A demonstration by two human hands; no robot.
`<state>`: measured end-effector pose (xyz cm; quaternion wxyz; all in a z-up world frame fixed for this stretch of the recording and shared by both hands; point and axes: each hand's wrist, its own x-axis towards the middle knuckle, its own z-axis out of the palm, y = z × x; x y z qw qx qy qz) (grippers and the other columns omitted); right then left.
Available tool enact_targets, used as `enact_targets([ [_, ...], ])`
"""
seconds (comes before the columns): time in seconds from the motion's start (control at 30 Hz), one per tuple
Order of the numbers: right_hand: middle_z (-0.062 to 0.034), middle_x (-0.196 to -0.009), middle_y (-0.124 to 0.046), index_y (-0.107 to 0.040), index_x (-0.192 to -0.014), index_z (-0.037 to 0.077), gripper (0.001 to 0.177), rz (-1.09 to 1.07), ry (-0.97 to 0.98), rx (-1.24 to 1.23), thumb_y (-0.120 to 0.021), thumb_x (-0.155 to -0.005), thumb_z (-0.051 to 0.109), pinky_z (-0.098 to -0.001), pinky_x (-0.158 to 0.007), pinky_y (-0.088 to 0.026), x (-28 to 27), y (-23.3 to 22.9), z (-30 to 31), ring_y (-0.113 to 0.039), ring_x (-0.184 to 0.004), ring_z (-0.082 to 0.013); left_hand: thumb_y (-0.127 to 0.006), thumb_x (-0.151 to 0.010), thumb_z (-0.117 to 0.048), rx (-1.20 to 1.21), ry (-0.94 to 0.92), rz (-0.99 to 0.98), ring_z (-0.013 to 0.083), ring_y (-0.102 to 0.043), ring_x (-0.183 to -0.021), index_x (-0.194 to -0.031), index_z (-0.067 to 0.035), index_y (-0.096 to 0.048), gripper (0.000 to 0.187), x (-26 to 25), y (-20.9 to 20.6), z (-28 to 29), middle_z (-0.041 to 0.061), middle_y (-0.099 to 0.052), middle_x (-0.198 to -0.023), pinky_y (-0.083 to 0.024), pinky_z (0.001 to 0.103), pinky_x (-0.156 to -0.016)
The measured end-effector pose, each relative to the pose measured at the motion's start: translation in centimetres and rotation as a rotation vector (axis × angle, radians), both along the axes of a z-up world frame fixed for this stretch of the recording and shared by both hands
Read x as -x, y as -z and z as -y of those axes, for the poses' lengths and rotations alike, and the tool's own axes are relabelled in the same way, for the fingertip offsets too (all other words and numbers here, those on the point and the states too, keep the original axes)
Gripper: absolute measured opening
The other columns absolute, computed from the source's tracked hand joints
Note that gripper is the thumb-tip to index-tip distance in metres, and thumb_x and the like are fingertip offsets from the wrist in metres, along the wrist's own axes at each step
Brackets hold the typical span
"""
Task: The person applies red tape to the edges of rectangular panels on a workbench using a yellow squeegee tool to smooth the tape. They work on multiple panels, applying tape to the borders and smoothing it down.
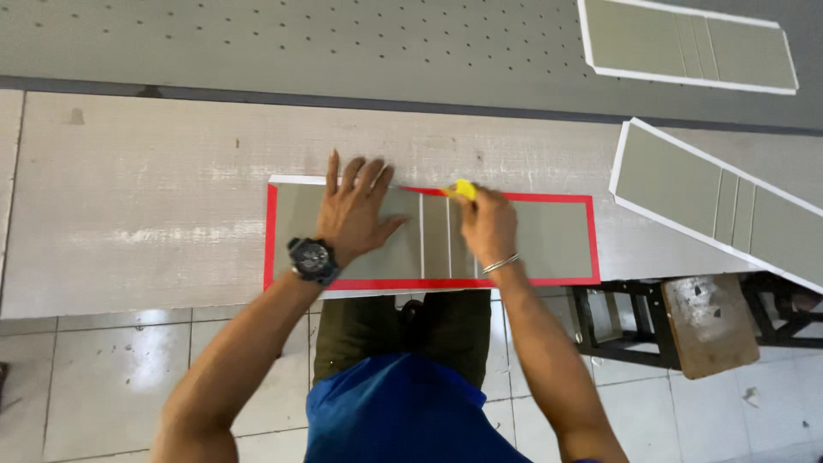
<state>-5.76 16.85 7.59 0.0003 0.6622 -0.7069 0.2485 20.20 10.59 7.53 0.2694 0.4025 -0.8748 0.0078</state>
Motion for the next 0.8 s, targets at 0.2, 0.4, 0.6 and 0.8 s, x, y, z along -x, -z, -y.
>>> enact_targets([
  [0.2,0.0029,-0.099,-0.083,-0.083,-0.109,0.023,0.022,0.114,-0.358,0.018,-0.080,-0.094,0.007,-0.0419,-0.093,-0.056,-0.1,-2.5,4.2,-0.077,-0.098,-0.0298,-0.078,-0.091,-0.058,0.069,0.099,-0.100,0.0272,-0.058,-0.108,-0.128,-0.014,-0.076,0.058,-1.6,2.3,-0.1,0.002,-0.060,-0.108,-0.048,0.045,-0.104],
  [0.4,-0.0002,-0.114,-0.082,-0.081,-0.116,0.023,0.034,-0.179,-0.323,0.142,-0.073,-0.092,-0.001,-0.0458,-0.106,-0.051,-4.8,2.5,-2.3,-0.073,-0.109,-0.0263,-0.076,-0.098,-0.053,0.152,0.038,-0.066,0.0240,-0.066,-0.101,-0.124,-0.016,-0.081,0.045,-1.2,2.5,-0.5,0.002,-0.072,-0.108,-0.052,0.042,-0.093],
  [0.6,0.0023,-0.093,-0.081,-0.081,-0.104,0.026,0.026,-0.014,-0.220,0.015,-0.073,-0.092,0.004,-0.0454,-0.093,-0.059,-0.3,-1.1,-4.5,-0.074,-0.094,-0.0305,-0.076,-0.096,-0.039,0.093,0.123,-0.083,0.0292,-0.069,-0.128,-0.135,-0.014,-0.077,0.047,-3.2,2.9,-1.4,0.007,-0.078,-0.133,-0.054,0.042,-0.110],
  [0.8,-0.0077,-0.084,-0.075,-0.077,-0.106,0.015,0.012,-0.468,0.417,0.005,-0.071,-0.098,0.021,-0.0474,-0.071,-0.062,11.4,4.8,-0.2,-0.077,-0.078,-0.0335,-0.076,-0.089,-0.030,0.030,0.153,-0.145,0.0369,-0.069,-0.131,-0.135,-0.005,-0.073,0.053,-3.5,2.6,-2.4,0.016,-0.077,-0.133,-0.048,0.047,-0.122],
])
